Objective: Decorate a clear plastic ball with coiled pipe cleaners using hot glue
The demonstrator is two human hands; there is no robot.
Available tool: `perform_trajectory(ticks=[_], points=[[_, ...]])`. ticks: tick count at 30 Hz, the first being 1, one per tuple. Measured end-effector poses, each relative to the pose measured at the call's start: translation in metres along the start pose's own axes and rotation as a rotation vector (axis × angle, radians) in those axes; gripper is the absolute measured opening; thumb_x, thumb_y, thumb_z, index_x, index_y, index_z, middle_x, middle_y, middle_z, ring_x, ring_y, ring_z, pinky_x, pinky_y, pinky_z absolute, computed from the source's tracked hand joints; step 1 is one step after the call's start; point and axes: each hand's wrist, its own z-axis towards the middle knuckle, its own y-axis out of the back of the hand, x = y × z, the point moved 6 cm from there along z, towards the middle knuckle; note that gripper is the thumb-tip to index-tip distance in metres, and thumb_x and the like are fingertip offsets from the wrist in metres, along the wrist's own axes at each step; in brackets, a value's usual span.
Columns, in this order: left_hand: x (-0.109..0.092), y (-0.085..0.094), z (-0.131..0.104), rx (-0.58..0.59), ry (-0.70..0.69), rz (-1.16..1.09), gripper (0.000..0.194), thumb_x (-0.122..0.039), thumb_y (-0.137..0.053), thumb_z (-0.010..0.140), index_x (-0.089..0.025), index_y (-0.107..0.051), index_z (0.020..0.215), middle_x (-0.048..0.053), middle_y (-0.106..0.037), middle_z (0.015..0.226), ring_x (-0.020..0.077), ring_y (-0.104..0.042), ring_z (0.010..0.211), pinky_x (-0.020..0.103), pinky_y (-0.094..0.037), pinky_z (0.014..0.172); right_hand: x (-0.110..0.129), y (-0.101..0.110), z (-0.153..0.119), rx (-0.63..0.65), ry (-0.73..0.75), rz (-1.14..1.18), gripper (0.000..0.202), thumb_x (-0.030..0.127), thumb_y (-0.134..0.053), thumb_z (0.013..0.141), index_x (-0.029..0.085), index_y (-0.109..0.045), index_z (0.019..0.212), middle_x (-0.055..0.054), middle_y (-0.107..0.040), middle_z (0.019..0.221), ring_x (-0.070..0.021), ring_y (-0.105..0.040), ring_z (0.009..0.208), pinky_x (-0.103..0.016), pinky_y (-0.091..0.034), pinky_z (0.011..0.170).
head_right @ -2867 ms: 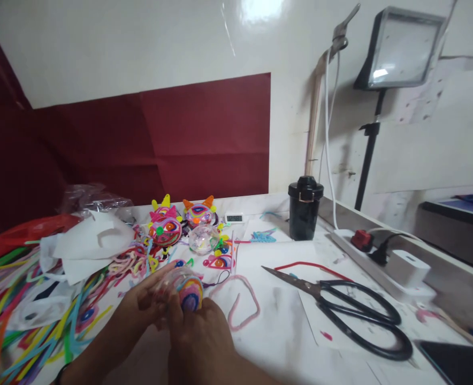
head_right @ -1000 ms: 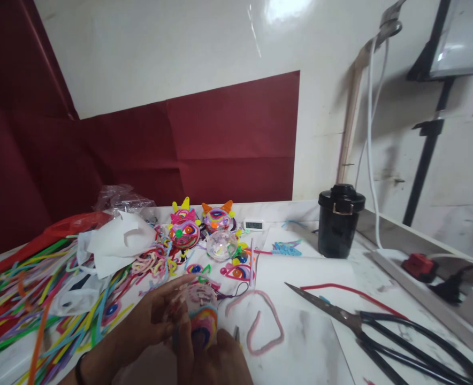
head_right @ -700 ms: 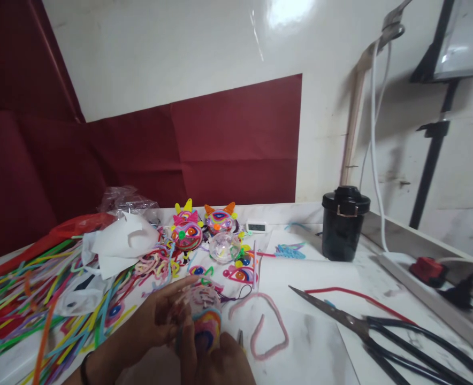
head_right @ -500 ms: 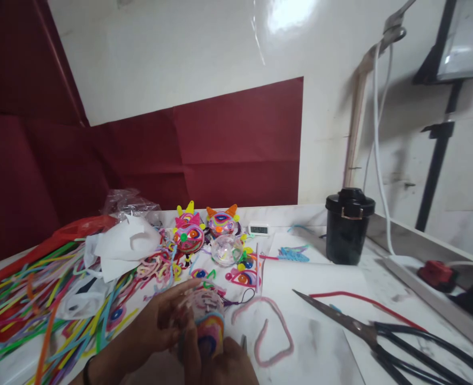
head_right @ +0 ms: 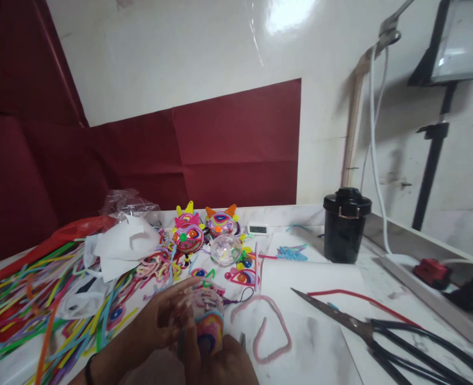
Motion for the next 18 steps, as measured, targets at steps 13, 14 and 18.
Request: perform_trajectory(ticks=[13, 14, 18], points=[[-0.011, -0.008, 0.0, 0.001, 0.048, -0.036, 0.086, -0.023, -0.088, 0.073, -0.02, -0.047, 0.149, -0.004, -0.06, 0.079, 0.0112, -0.049, 0.067, 0.021, -0.038, 0.059, 0.001, 0.016, 0.012, 0.023, -0.032, 0.164, 0.061, 0.005, -0.055, 0.06, -0.004, -0.052, 0.121, 0.007, -0.058, 0.039, -0.0146, -0.048, 0.029, -0.032, -0.035, 0.044], [-0.011, -0.008, 0.0, 0.006, 0.046, -0.039, 0.088, -0.024, -0.089, 0.072, -0.02, -0.047, 0.149, -0.003, -0.061, 0.08, 0.0117, -0.05, 0.068, 0.022, -0.038, 0.06, 0.001, 0.016, 0.011, 0.015, -0.039, 0.155, 0.06, 0.005, -0.054, 0.061, -0.004, -0.052, 0.12, 0.007, -0.058, 0.039, -0.0149, -0.049, 0.029, -0.032, -0.035, 0.044], [-0.007, -0.006, -0.001, 0.011, 0.02, -0.034, 0.089, -0.024, -0.09, 0.07, -0.022, -0.048, 0.148, -0.004, -0.06, 0.078, 0.0121, -0.052, 0.068, 0.021, -0.037, 0.06, 0.001, 0.008, 0.004, 0.011, -0.015, 0.11, 0.057, 0.002, -0.053, 0.066, -0.002, -0.053, 0.123, 0.007, -0.059, 0.04, -0.0149, -0.051, 0.03, -0.032, -0.037, 0.044]])
